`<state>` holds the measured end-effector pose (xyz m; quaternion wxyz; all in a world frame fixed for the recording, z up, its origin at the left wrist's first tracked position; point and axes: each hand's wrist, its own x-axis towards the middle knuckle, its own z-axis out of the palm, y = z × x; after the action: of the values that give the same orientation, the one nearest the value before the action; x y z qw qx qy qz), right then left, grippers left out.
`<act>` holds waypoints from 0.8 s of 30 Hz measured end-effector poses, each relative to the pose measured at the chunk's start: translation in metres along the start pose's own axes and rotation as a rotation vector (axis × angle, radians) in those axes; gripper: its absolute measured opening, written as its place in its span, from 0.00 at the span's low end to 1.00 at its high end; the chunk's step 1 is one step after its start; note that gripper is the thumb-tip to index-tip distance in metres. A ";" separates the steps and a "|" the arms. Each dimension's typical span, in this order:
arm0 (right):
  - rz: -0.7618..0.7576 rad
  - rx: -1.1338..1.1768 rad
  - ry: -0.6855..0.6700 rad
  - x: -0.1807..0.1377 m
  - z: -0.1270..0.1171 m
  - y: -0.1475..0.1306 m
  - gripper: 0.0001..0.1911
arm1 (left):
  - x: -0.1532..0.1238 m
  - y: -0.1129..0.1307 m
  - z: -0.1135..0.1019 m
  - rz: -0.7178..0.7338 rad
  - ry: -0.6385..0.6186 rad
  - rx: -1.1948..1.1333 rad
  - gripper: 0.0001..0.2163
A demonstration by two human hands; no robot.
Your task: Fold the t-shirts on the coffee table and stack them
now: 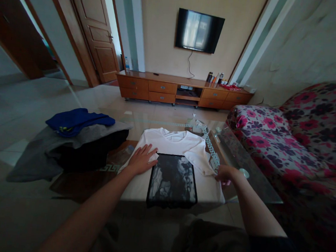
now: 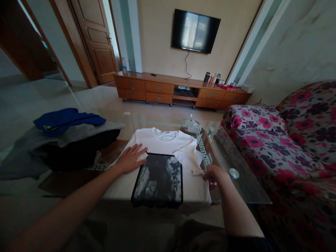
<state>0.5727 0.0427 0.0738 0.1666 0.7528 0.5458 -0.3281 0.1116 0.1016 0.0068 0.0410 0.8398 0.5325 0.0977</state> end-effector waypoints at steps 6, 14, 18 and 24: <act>-0.047 -0.046 0.310 0.006 -0.007 -0.011 0.11 | 0.001 -0.002 0.003 0.005 -0.008 0.000 0.33; -0.400 -0.148 0.678 0.038 0.032 -0.067 0.36 | 0.015 -0.016 -0.006 -0.061 0.064 -0.094 0.28; -0.413 -0.230 0.670 0.048 0.052 -0.070 0.35 | 0.010 -0.024 -0.001 -0.146 0.047 0.024 0.33; -0.359 -0.214 0.680 0.051 0.048 -0.075 0.38 | 0.007 -0.027 0.006 -0.202 0.020 0.056 0.37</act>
<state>0.4979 0.0765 0.0125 -0.0062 0.6895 0.7239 -0.0254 0.0918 0.1200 -0.0030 0.0219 0.7815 0.6175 0.0864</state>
